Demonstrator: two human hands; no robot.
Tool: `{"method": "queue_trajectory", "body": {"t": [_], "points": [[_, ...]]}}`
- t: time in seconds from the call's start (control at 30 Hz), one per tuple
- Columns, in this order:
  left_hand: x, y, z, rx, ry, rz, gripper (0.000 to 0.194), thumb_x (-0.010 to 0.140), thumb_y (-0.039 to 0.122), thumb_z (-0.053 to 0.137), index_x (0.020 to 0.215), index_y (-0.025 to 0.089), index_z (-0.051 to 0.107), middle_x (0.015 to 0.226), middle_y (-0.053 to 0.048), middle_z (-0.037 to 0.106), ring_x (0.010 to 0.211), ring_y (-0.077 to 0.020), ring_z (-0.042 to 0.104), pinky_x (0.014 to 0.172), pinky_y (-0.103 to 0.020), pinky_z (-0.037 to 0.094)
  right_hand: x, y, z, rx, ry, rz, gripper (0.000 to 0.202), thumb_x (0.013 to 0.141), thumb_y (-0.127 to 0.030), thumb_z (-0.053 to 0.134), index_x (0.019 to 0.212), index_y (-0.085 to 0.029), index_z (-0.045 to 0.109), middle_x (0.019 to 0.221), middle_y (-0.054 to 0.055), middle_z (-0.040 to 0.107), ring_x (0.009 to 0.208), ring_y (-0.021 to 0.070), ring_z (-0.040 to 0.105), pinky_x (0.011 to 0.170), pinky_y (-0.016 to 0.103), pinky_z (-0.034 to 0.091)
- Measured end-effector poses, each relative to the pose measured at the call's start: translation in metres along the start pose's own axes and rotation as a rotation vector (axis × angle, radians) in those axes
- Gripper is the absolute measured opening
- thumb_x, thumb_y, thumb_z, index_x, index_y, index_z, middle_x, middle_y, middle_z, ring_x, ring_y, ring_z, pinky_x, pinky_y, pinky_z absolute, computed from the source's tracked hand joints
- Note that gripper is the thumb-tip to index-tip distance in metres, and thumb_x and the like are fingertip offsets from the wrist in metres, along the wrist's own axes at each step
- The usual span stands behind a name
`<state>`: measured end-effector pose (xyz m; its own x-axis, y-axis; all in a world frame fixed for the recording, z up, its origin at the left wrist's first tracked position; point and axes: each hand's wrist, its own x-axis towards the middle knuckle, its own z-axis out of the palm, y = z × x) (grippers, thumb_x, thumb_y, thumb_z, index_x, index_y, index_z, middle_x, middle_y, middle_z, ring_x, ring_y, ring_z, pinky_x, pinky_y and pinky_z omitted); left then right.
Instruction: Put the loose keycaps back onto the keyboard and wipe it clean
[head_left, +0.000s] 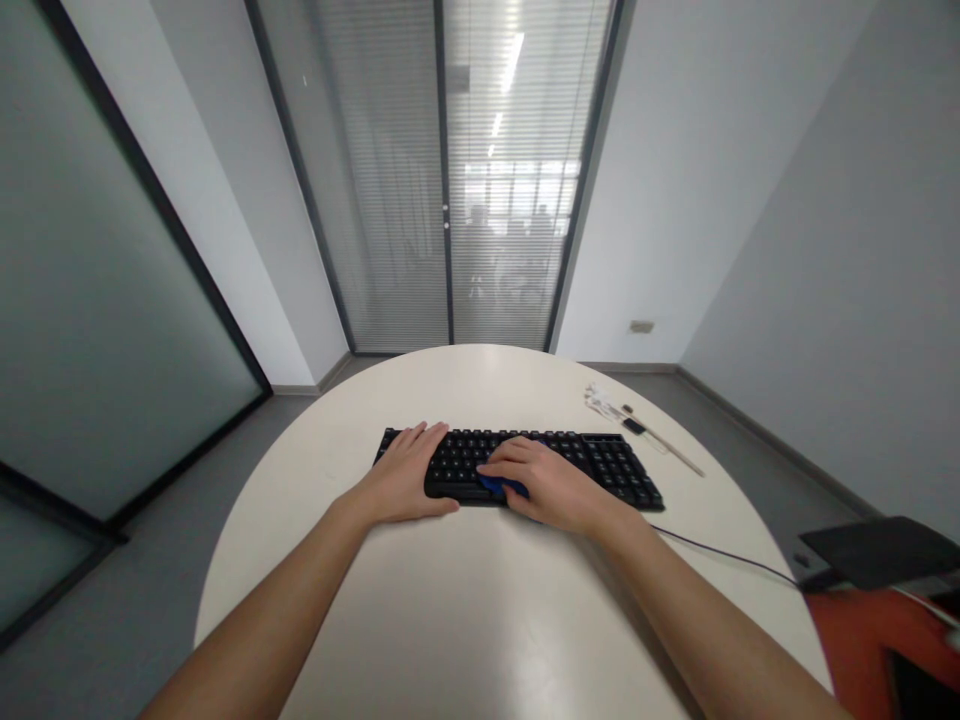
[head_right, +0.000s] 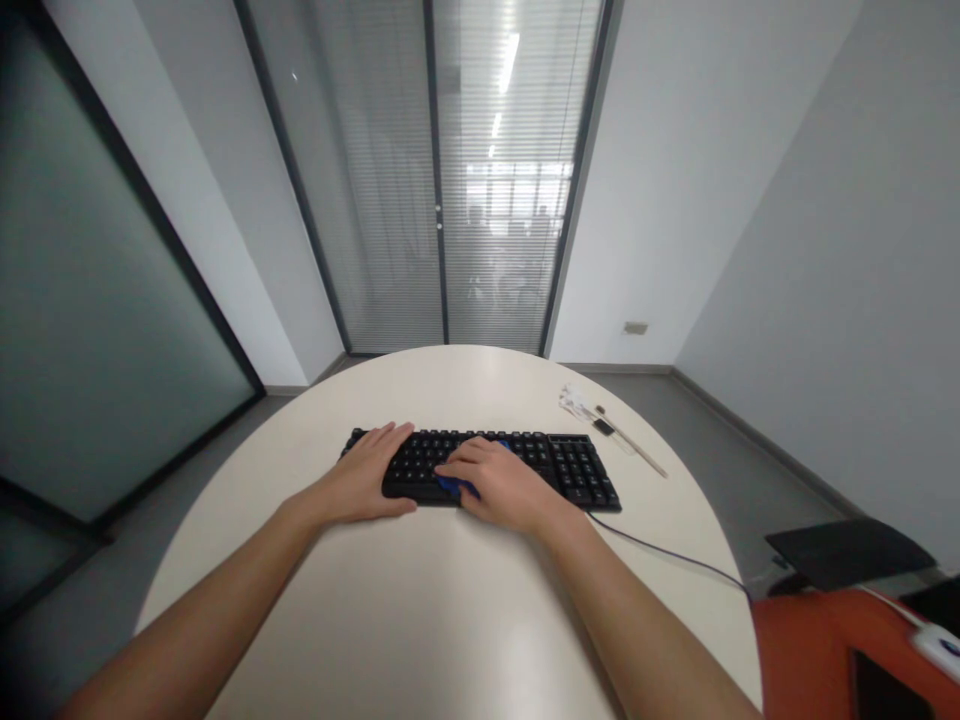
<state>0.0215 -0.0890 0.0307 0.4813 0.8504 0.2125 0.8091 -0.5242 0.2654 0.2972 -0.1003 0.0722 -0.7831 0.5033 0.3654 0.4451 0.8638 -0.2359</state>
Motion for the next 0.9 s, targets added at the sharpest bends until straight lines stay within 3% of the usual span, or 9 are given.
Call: {"method": "queue_trajectory", "body": {"t": [0.1,0.33,0.63,0.77,0.9], "points": [[0.0,0.001,-0.001,-0.006,-0.005,-0.004,0.112,0.066,0.06,0.079,0.156,0.023,0.023,0.161,-0.014,0.033,0.149,-0.0423,0.026,0.121,-0.057,0.025,0.001,-0.001,0.003,-0.022,-0.019,0.012,0.041,0.084,-0.011,0.059,0.121,-0.021,0.072,0.127,0.01,0.068,0.12,0.0266,0.058,0.105,0.044,0.046],[-0.001,0.001,-0.002,0.004,-0.016,-0.013,0.111,0.068,0.06,0.077,0.157,0.022,0.023,0.162,-0.014,0.031,0.149,-0.0416,0.025,0.121,-0.056,0.024,0.001,0.004,-0.004,0.008,-0.101,0.067,0.032,0.085,-0.018,0.062,0.115,-0.02,0.074,0.115,0.008,0.074,0.106,0.0235,0.066,0.099,0.037,0.048],[-0.002,-0.003,0.0,0.029,-0.017,0.011,0.111,0.07,0.064,0.074,0.157,0.02,0.021,0.162,-0.014,0.03,0.15,-0.0399,0.023,0.123,-0.054,0.022,-0.007,0.01,-0.019,-0.066,-0.159,0.2,0.033,0.077,-0.015,0.063,0.106,-0.022,0.077,0.106,0.006,0.076,0.1,0.0245,0.068,0.093,0.035,0.05],[-0.002,-0.003,0.001,0.016,-0.007,0.012,0.111,0.07,0.062,0.075,0.157,0.021,0.021,0.162,-0.014,0.031,0.15,-0.0403,0.024,0.122,-0.054,0.023,-0.012,0.016,-0.019,-0.133,-0.072,0.239,0.032,0.084,-0.016,0.06,0.111,-0.021,0.075,0.107,0.007,0.075,0.1,0.0245,0.066,0.093,0.036,0.05],[-0.001,-0.002,0.001,0.015,0.004,0.012,0.112,0.068,0.061,0.077,0.157,0.02,0.022,0.161,-0.014,0.032,0.149,-0.0408,0.025,0.122,-0.054,0.024,-0.004,0.014,-0.001,-0.173,0.042,0.191,0.037,0.092,-0.018,0.056,0.127,-0.021,0.067,0.12,0.009,0.071,0.109,0.0252,0.062,0.097,0.041,0.048]]}}
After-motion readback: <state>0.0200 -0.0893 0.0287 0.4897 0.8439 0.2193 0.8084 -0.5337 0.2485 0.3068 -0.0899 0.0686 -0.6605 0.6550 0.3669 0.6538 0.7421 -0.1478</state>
